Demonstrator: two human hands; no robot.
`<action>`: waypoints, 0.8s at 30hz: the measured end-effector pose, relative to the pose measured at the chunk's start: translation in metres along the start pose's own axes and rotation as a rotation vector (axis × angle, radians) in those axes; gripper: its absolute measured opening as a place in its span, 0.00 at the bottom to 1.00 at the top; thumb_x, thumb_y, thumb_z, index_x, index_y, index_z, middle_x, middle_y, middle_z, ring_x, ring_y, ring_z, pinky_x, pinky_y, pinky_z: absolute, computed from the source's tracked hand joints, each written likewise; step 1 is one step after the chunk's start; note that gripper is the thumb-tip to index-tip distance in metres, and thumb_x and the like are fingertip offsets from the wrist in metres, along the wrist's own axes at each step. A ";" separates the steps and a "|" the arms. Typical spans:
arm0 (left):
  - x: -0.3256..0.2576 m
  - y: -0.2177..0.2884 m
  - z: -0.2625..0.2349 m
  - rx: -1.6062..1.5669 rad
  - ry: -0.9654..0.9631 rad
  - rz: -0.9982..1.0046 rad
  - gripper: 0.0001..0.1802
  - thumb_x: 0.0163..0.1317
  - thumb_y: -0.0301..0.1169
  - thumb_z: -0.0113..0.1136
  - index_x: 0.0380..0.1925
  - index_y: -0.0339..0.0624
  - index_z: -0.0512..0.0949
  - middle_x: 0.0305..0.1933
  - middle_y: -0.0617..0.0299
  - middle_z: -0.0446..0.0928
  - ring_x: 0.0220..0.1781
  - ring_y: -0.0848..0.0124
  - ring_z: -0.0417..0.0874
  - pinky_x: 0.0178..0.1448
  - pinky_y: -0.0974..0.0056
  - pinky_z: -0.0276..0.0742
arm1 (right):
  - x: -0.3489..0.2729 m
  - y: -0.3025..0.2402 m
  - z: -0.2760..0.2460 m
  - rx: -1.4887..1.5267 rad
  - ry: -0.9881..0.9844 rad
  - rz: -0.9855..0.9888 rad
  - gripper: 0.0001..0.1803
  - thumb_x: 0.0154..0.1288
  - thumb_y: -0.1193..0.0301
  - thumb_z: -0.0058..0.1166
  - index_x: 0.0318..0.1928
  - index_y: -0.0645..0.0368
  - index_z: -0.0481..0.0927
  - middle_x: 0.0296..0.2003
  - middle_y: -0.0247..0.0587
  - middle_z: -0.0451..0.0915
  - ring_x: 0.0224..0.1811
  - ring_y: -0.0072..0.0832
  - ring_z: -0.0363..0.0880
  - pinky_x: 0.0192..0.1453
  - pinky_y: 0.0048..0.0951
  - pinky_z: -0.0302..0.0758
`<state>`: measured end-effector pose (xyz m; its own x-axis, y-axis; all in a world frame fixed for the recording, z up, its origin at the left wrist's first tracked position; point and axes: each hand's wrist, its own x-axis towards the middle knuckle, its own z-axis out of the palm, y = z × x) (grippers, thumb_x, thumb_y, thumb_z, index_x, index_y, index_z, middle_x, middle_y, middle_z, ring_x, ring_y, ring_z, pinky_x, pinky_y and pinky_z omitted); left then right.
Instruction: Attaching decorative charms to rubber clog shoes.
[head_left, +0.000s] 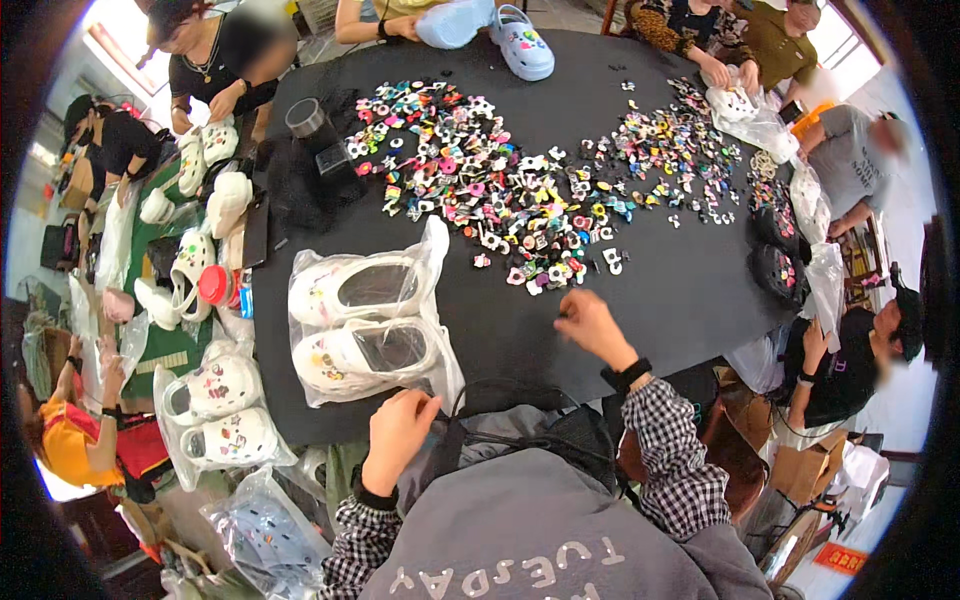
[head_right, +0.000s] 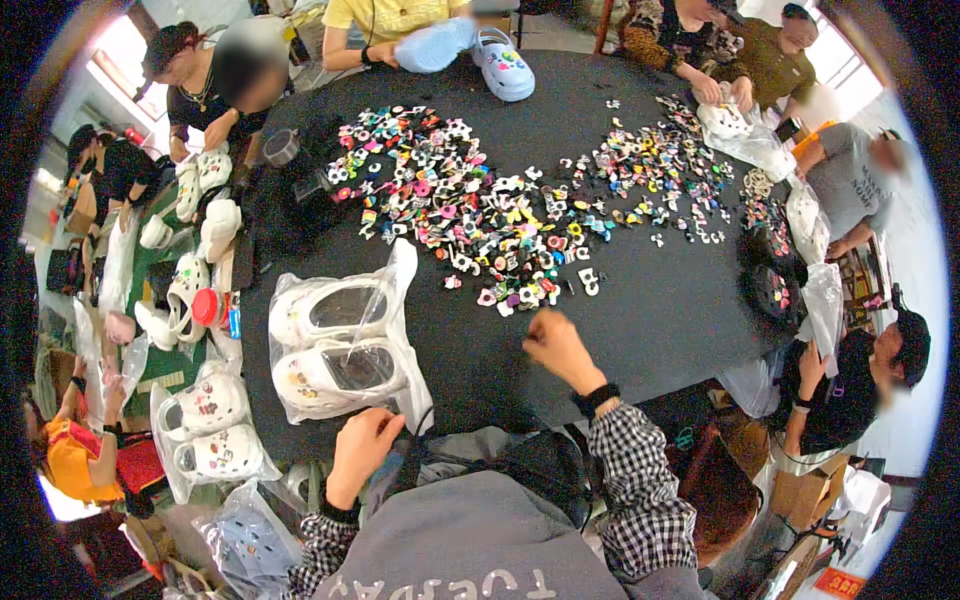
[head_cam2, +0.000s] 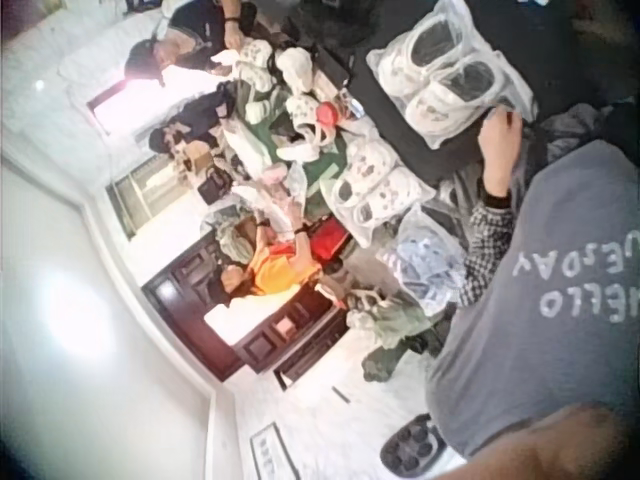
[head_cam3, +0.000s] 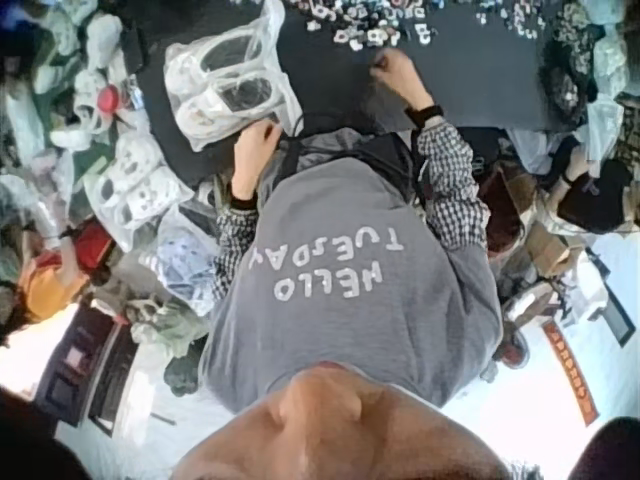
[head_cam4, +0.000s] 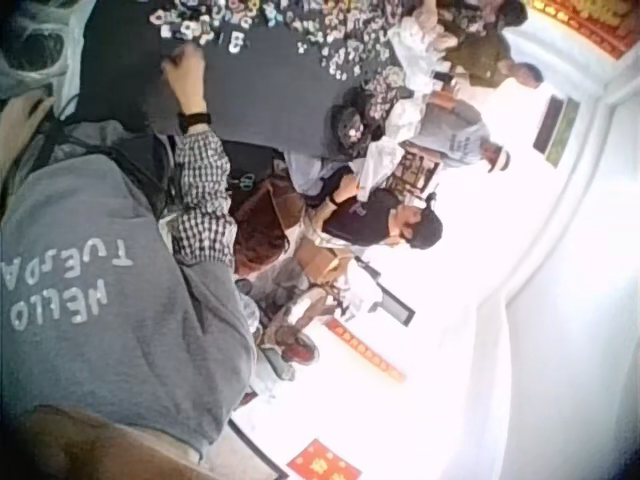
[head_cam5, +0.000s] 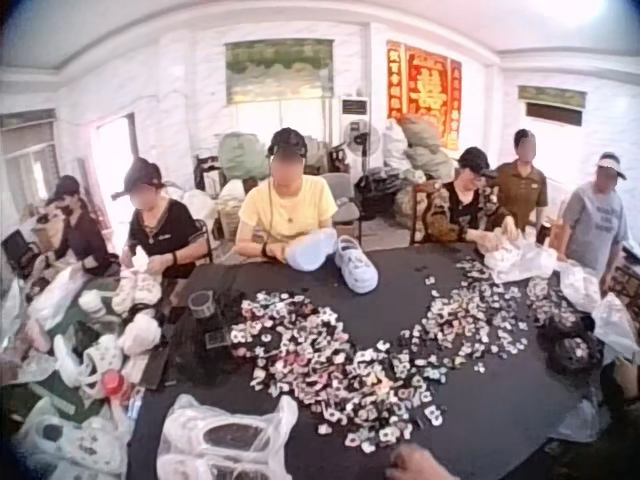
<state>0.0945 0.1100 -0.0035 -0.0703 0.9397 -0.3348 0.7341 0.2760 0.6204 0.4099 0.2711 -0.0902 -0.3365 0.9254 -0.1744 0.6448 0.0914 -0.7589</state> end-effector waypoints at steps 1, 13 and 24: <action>0.003 -0.001 0.008 -0.002 -0.001 0.000 0.17 0.63 0.41 0.58 0.32 0.35 0.79 0.32 0.47 0.79 0.35 0.51 0.81 0.37 0.55 0.74 | 0.013 -0.001 -0.006 0.076 0.101 0.059 0.21 0.50 0.72 0.66 0.43 0.63 0.74 0.36 0.48 0.74 0.37 0.38 0.78 0.40 0.37 0.77; 0.014 -0.021 0.019 -1.009 -0.013 -0.239 0.16 0.69 0.35 0.54 0.28 0.33 0.76 0.27 0.75 0.68 0.31 0.84 0.63 0.36 0.75 0.60 | 0.002 -0.117 0.037 0.328 -0.387 -0.207 0.13 0.63 0.70 0.56 0.46 0.63 0.79 0.38 0.45 0.83 0.41 0.32 0.83 0.46 0.31 0.78; -0.003 -0.009 -0.001 -1.316 -0.040 -0.266 0.12 0.69 0.33 0.54 0.44 0.35 0.78 0.38 0.70 0.78 0.38 0.83 0.75 0.43 0.75 0.69 | -0.012 -0.185 0.057 0.238 -0.338 -0.465 0.10 0.58 0.72 0.60 0.38 0.61 0.74 0.33 0.44 0.75 0.36 0.38 0.79 0.39 0.35 0.76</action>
<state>0.0878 0.1047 -0.0072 -0.0716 0.8274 -0.5571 -0.4909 0.4569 0.7417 0.2552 0.2223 0.0169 -0.7691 0.6372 0.0484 0.2213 0.3365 -0.9153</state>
